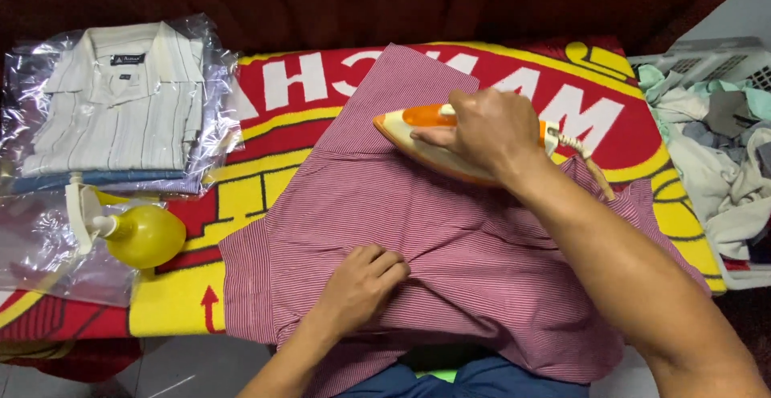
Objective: The person is smoothing out a pink shirt on a flat surface and then using an electric iron to press it before folding it.
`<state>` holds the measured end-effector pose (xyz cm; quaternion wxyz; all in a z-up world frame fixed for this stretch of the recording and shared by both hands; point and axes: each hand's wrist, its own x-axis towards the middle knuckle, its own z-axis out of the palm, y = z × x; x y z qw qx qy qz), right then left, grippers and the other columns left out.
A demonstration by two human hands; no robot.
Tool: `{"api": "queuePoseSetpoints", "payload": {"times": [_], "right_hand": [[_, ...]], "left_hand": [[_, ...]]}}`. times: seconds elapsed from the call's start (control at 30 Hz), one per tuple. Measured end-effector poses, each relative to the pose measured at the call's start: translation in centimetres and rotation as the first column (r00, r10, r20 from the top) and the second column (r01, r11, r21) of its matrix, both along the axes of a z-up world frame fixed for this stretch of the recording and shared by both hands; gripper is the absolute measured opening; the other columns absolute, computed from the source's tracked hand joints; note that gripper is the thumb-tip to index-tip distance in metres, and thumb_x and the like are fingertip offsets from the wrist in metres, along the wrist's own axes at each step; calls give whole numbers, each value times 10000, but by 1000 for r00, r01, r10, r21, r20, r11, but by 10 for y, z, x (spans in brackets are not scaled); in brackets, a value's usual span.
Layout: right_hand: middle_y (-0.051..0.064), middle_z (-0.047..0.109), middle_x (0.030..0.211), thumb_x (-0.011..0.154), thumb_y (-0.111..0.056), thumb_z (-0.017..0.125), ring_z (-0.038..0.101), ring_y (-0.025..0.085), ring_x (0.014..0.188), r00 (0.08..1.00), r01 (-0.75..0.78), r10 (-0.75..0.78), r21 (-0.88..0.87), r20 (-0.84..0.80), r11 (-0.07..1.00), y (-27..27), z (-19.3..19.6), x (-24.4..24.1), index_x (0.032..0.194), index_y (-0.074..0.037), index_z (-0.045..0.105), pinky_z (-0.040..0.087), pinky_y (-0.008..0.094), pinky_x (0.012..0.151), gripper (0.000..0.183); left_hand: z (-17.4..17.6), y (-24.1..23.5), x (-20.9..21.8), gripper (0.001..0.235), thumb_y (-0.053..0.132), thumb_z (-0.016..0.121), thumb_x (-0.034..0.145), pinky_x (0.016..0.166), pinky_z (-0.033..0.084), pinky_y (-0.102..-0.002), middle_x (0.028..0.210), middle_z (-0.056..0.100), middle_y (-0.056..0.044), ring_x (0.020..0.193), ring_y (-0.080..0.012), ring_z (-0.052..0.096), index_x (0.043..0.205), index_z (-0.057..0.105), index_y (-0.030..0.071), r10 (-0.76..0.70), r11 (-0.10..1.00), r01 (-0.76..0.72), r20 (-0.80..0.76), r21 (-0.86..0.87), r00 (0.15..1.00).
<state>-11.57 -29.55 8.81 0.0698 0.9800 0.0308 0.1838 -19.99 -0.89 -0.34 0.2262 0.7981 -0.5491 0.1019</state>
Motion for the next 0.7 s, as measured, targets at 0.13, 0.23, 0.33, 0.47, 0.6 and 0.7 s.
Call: {"api": "queuePoseSetpoints", "payload": {"times": [0.13, 0.23, 0.33, 0.47, 0.6, 0.7], "right_hand": [[23, 648, 540, 887, -889, 649, 473, 124, 323, 982, -62, 78, -96, 172, 994, -1, 1, 9, 740, -118, 712, 362, 279, 314, 788], [-16, 694, 631, 896, -866, 663, 486, 105, 349, 966, -124, 153, -144, 206, 982, -4, 1, 20, 712, -149, 678, 365, 267, 319, 740], [-18, 612, 519, 900, -930, 516, 444, 100, 316, 979, -59, 88, -156, 185, 986, -9, 0, 24, 824, -126, 743, 338, 257, 302, 838], [-8, 634, 568, 957, -905, 528, 452, 106, 348, 986, -43, 64, -137, 154, 990, -3, 7, 20, 822, -136, 725, 333, 262, 314, 805], [2, 675, 576, 848, -884, 604, 590, 153, 416, 988, -146, 145, -11, -61, 989, 15, -3, 15, 885, -176, 757, 435, 296, 382, 724], [-9, 743, 684, 777, -923, 494, 604, 134, 447, 931, -291, 297, 61, -212, 955, 38, -27, 11, 891, -171, 760, 438, 261, 410, 806]], "left_hand": [[-1, 7, 2, 175, 157, 598, 913, 827, 428, -342, 1077, 654, -26, 906, -209, 532, 1063, 661, 92, -24, 999, 22, -65, -28, 998], [9, 4, 2, 122, 127, 649, 899, 804, 457, -350, 1005, 656, -32, 858, -213, 559, 1017, 645, 96, -12, 999, 19, -137, 50, 991], [30, -13, -5, 461, 490, 578, 973, 868, 443, -425, 1059, 639, -101, 965, -282, 555, 1151, 654, 71, 27, 995, -6, -209, 100, 977], [20, -61, -14, 752, 597, 579, 886, 1143, 320, -561, 1473, 497, -221, 1395, -452, 419, 1395, 550, 45, -78, 996, 83, -157, 28, 984], [-24, -116, -21, 991, 734, 574, 752, 1218, 201, -630, 1563, 405, -282, 1466, -534, 311, 1481, 492, 68, -114, 983, 130, -120, 134, 986], [-30, -122, -24, 954, 736, 533, 773, 1226, 191, -635, 1593, 398, -283, 1467, -504, 343, 1483, 494, 99, -171, 975, 190, -154, 116, 973]]}}
